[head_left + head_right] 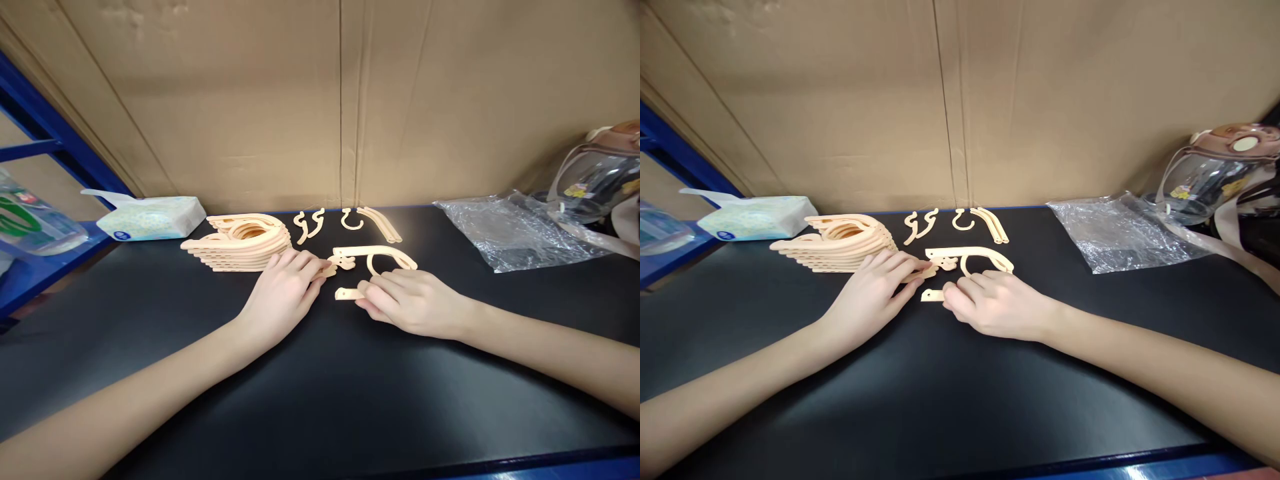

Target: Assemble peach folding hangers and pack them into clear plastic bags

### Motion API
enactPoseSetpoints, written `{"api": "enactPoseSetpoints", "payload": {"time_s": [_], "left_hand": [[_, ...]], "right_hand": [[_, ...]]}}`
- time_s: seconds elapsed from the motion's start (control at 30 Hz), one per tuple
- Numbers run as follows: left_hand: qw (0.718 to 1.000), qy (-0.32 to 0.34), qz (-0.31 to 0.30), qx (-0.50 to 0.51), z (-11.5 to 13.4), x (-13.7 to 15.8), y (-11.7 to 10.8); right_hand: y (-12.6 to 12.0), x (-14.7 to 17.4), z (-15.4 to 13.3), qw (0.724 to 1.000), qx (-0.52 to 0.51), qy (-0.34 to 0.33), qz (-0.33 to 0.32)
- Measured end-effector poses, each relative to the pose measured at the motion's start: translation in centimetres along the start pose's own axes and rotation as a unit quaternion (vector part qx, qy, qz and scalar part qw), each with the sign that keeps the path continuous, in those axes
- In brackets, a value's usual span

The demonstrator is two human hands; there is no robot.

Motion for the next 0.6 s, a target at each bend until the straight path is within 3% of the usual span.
{"api": "enactPoseSetpoints", "payload": {"time_s": [0.27,0.43,0.6], "left_hand": [[0.999,-0.036,0.002,0.041,-0.4,0.0,0.1],[0.999,-0.035,0.016,0.020,-0.4,0.0,-0.2],[1.000,-0.020,-0.002,0.001,-0.2,0.0,-0.1]], "right_hand": [[2.2,0.8,2.4,0.976,-0.119,0.147,-0.110],[2.9,0.9,2.4,0.964,-0.136,0.153,-0.167],[2.8,0.8,2.7,0.957,-0.166,0.178,-0.158]]}}
Point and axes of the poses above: each hand's wrist, its own x-axis away from the middle knuckle, its own y-axis out of the palm, z = x × y, the point moved 6 cm from there along -x, towards the middle knuckle, and after that the axes turned 2 degrees about -x, right-handed, at the moved point
